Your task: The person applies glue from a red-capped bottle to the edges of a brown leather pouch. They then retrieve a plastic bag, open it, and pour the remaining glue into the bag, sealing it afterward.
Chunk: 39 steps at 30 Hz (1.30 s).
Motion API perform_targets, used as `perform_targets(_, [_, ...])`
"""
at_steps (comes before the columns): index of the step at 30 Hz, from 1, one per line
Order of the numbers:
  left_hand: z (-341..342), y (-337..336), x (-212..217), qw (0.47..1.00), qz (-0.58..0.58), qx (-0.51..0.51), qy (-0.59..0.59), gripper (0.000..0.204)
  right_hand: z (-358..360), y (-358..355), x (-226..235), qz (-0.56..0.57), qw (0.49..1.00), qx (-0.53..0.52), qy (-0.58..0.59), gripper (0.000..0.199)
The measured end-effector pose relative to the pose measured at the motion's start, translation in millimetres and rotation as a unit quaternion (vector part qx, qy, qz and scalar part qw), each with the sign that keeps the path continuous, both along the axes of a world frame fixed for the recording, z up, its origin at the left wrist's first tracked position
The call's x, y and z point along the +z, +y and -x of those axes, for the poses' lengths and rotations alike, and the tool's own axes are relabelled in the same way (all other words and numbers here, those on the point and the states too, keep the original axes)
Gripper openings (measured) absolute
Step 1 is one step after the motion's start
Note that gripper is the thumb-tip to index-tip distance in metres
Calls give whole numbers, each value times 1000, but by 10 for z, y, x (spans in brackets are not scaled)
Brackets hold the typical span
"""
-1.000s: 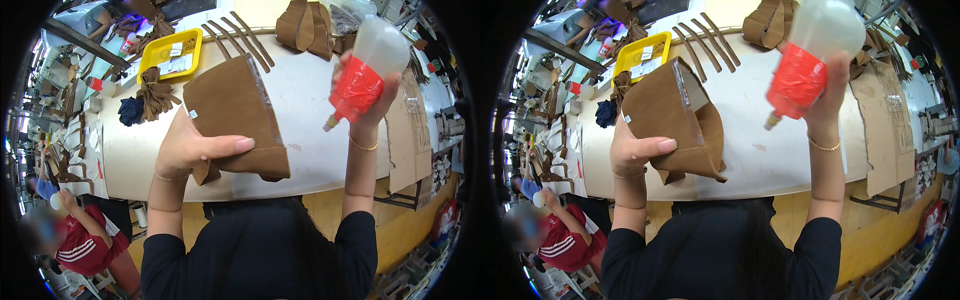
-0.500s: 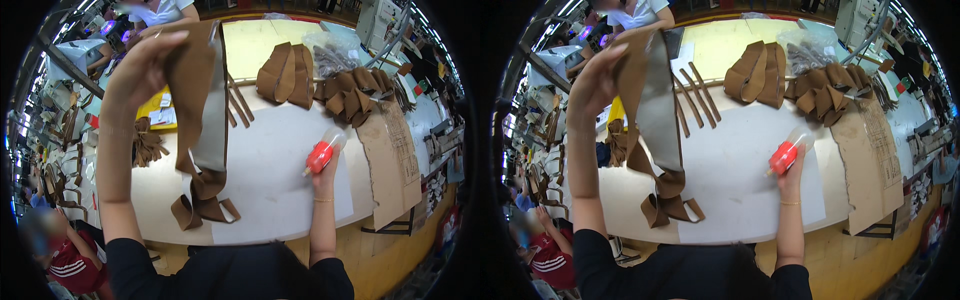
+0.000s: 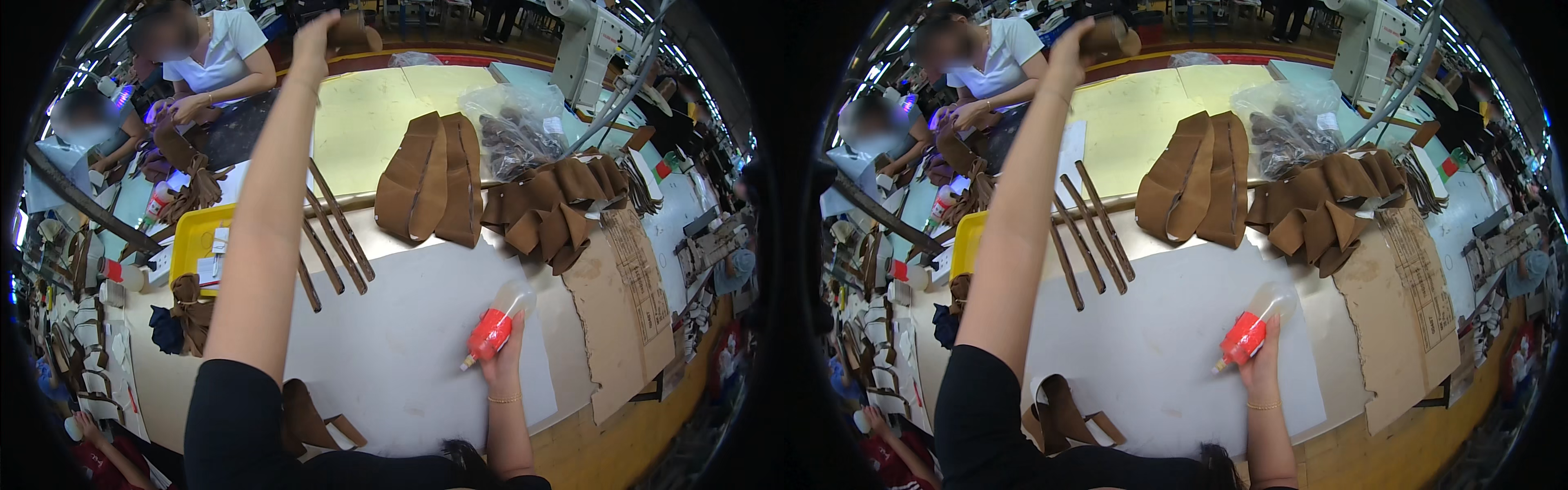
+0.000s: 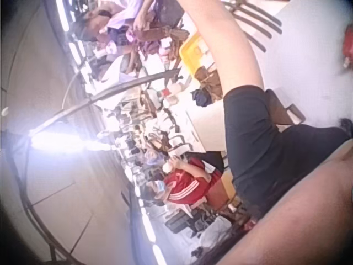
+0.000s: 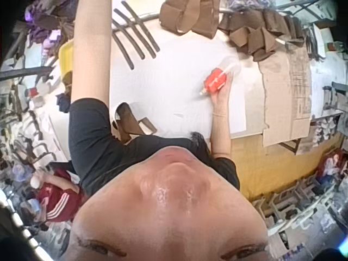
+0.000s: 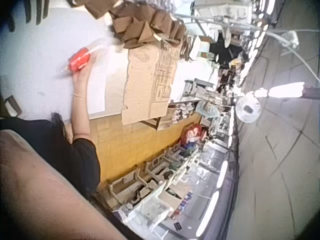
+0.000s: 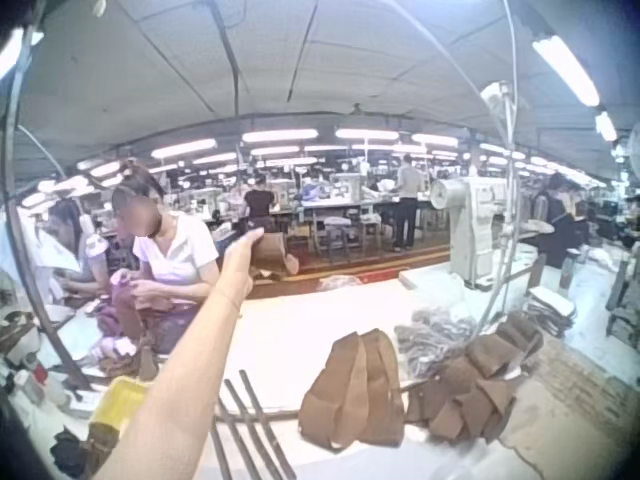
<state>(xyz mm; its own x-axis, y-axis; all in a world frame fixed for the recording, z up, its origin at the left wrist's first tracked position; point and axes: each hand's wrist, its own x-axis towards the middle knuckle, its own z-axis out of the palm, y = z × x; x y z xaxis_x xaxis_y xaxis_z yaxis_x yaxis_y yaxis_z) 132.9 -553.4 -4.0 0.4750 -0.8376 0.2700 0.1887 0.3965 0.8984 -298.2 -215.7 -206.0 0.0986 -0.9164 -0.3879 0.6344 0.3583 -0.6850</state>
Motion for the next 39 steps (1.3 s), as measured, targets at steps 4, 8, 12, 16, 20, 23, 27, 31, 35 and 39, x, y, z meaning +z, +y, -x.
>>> perform_targets(4, [-42,10,-1651,967,-245,2,68,38,-87,11,74,-42,999,-19,-2,64])
perform_targets(8, [-340,112,-2331,959,-222,12,179,23,-121,-8,-15,-41,998,-34,20,70])
perform_targets(12, [-260,171,-2270,961,-248,-3,127,23,-105,-5,25,-34,999,-41,1,68])
perform_targets(16, [-74,246,-2107,957,-282,65,18,15,37,24,-83,0,1000,8,-29,61])
perform_targets(20, [-328,369,-1990,924,-243,221,-198,31,-38,2,-38,1,999,32,-32,61])
perform_targets(23, [-452,742,-1671,925,-138,192,-297,46,-74,-28,-73,-13,999,13,-50,61])
perform_targets(27, [-139,2028,-862,958,-147,-33,-245,40,-73,-31,10,-29,999,-33,-18,65])
perform_targets(31, [-177,3497,-572,935,-199,-100,-275,39,-61,-66,54,-1,1000,-18,3,65])
perform_targets(35, [-417,4811,-862,912,-349,-56,-209,36,-46,-83,1,-2,999,-27,33,66])
perform_targets(39, [-378,5829,-1206,900,-410,-20,-145,29,-21,-101,-77,23,1000,6,3,67])
